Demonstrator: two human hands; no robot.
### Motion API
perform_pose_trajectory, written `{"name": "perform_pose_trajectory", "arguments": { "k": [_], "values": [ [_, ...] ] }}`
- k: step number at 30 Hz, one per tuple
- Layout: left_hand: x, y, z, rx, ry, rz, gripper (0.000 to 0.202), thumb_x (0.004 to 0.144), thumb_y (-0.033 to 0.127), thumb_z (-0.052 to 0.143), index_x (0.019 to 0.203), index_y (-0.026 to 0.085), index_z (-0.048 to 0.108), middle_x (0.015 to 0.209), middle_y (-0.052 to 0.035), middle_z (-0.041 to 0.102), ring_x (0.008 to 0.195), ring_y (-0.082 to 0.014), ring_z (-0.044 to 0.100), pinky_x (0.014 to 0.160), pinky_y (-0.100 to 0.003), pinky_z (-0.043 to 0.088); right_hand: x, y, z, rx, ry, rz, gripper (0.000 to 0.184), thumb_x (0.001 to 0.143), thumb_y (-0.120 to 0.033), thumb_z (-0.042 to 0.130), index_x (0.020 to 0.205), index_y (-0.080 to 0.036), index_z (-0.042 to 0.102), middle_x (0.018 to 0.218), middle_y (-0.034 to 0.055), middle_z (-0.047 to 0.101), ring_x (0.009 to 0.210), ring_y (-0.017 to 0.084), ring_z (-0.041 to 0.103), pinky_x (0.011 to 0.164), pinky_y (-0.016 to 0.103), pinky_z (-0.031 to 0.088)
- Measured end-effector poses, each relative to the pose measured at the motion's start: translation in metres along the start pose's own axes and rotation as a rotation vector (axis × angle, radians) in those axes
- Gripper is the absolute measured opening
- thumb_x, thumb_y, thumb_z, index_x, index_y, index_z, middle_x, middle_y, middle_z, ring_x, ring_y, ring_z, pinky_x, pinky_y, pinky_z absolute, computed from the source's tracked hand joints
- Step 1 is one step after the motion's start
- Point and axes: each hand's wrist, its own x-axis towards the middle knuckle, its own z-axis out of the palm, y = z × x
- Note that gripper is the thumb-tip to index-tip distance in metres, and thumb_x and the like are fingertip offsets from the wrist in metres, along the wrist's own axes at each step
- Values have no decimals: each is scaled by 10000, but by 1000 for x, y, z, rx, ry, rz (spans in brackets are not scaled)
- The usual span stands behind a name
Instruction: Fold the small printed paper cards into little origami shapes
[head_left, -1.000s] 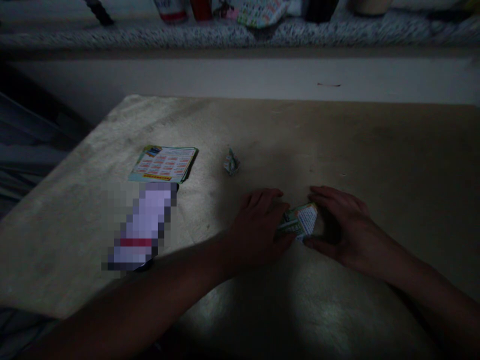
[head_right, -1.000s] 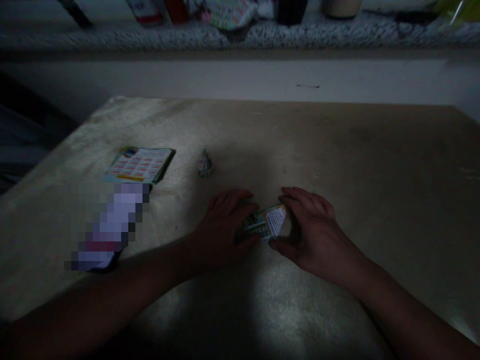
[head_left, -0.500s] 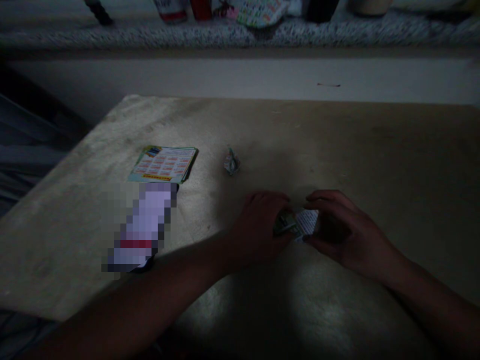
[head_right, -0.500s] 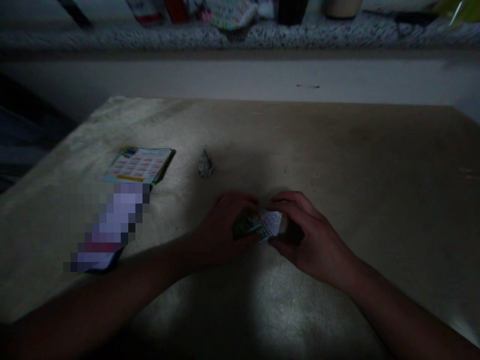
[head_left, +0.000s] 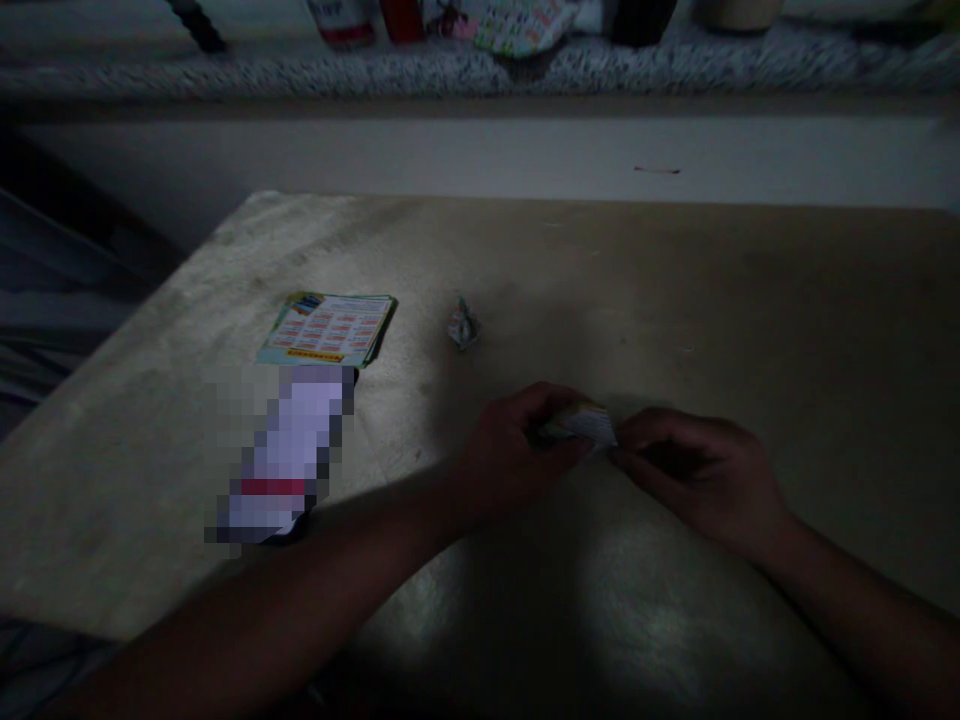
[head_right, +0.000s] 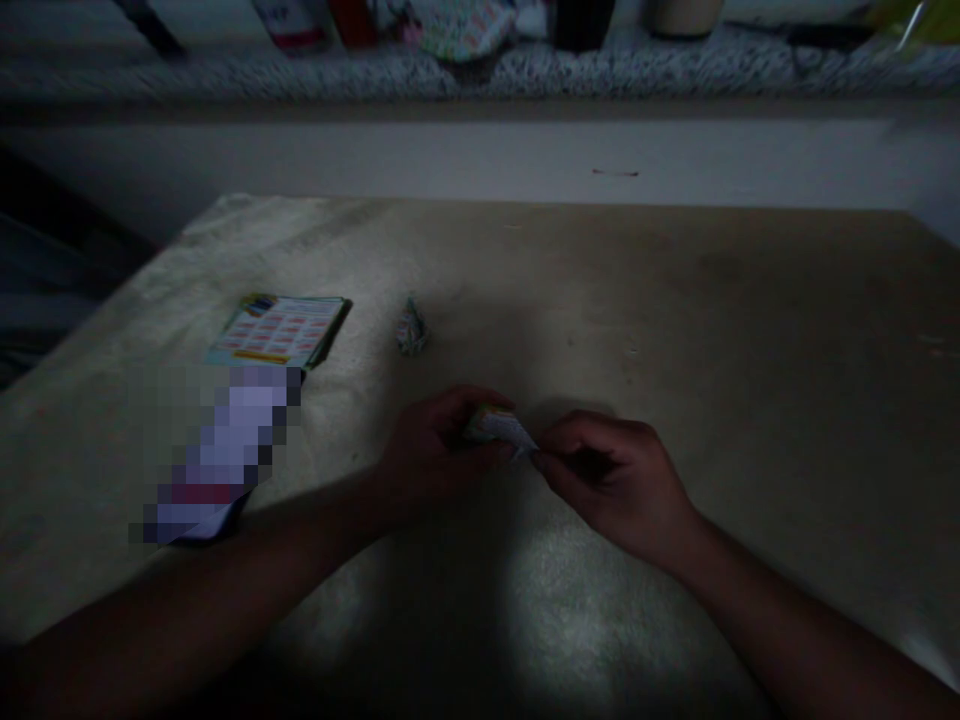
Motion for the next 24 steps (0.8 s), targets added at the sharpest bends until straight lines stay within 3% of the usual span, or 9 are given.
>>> {"name": "perform_pose_trajectory", "arguments": {
  "k": [4,10,16,24],
  "values": [
    [-1,1,-2,106,-11,-23,209,794,336,741,903,159,723,761,-13,700,688,-142,627,620,-244,481,0,0,1,93,4,52,42,845,-221,709,804,-212,703,748,26,732,634,158,681,544,266,541],
    [-2,1,-3,28,-106,-58,258,833,387,719,897,138,738,775,-25,697,688,-134,618,618,-234,470,0,-1,2,125,31,48,28,848,-199,693,852,-216,716,771,35,739,665,164,689,557,268,545],
    [-3,1,-2,147,-31,-10,332,811,450,725,754,124,700,635,-3,603,566,-98,502,509,-219,375,2,-7,3,78,69,2,49,842,-196,701,805,-222,721,725,17,724,612,147,662,512,259,503],
    [-6,1,0,44,42,-6,254,814,397,747,798,146,713,659,2,635,594,-109,556,529,-225,413,3,-15,6,23,125,40,84,850,-193,693,772,-220,709,598,-32,664,469,95,583,405,205,430]
  ]
}}
